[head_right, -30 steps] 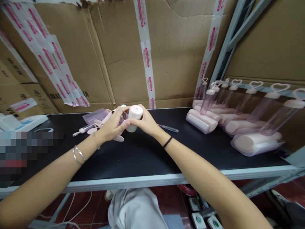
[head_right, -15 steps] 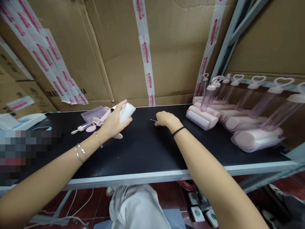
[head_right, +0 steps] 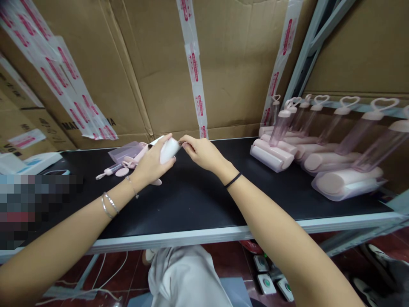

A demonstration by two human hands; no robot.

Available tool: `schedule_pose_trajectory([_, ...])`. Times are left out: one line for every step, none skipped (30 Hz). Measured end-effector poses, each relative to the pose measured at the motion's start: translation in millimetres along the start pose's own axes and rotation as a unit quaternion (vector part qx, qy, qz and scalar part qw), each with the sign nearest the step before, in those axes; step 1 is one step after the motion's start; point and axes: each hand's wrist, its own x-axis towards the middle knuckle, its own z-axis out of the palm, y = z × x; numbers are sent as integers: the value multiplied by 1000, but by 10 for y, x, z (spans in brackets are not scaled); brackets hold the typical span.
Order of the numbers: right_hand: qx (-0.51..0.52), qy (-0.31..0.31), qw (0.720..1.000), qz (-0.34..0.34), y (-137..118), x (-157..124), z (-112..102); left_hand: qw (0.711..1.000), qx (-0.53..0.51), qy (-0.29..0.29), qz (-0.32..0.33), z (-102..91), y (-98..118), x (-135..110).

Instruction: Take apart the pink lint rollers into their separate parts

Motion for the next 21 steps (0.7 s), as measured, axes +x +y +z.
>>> schedule_pose_trajectory([-9, -1, 1000, 0, -12, -6, 11, 1000, 3, -4, -2, -2, 8, -2])
schedule_pose_trajectory([-19, -2, 1000, 1, -19, -11, 18, 1000, 6, -7, -5, -3, 17, -5])
schedule_pose_trajectory([-30, -3, 1000, 3, -23, -14, 21, 1000, 11, -11, -8, -2, 26, -7])
schedule_pose_trajectory([-43, -5, 999, 5, -25, -17, 20, 1000, 15, -14, -10, 0, 35, -10])
schedule_pose_trajectory([-58, -7, 998, 8, -28, -18, 16, 1000, 18, -16, -11, 4, 41, -12])
schedule_pose_trajectory([-75, -9, 997, 11, -32, -18, 10, 1000, 20, -17, -10, 10, 44, -14])
schedule_pose_trajectory([-92, -10, 996, 15, -38, -18, 4, 1000, 20, -17, -8, 18, 45, -15])
schedule_pose_trajectory([-108, -12, 994, 20, -45, -19, -1, 1000, 18, -16, -6, 27, 42, -17])
schedule_pose_trajectory([-124, -15, 992, 24, -53, -19, -4, 1000, 16, -13, -3, 39, 36, -18])
schedule_pose_trajectory([-138, -16, 990, 27, -62, -21, -4, 1000, 13, -10, -1, 51, 29, -19])
schedule_pose_trajectory([-153, -17, 988, 30, -71, -23, -1, 1000, 10, -8, -1, 64, 20, -20])
schedule_pose_trajectory([-168, -18, 985, 32, -80, -25, 4, 1000, 7, -8, 0, 76, 12, -22])
schedule_pose_trajectory([-182, -19, 983, 33, -89, -27, 10, 1000, 4, -9, 1, 86, 6, -24])
schedule_pose_trajectory([-196, -20, 980, 34, -97, -30, 14, 1000, 2, -11, 1, 93, 3, -27])
schedule_pose_trajectory([-208, -22, 977, 34, -103, -32, 16, 1000, 1, -13, 1, 97, 4, -31])
schedule_pose_trajectory([-219, -23, 975, 37, -106, -34, 14, 1000, 1, -14, 2, 97, 8, -36])
schedule_pose_trajectory([-229, -23, 972, 40, -105, -34, 7, 1000, 2, -16, 3, 94, 15, -40])
schedule_pose_trajectory([-238, -20, 970, 47, -99, -33, -4, 1000, 2, -18, 6, 90, 22, -44])
schedule_pose_trajectory([-245, -15, 968, 57, -88, -30, -18, 1000, -1, -21, 9, 87, 26, -46])
schedule_pose_trajectory([-250, -10, 966, 70, -74, -27, -33, 1000, -7, -21, 9, 88, 22, -44])
schedule_pose_trajectory([-253, -5, 964, 86, -56, -23, -46, 1000, -17, -14, 6, 96, 6, -38])
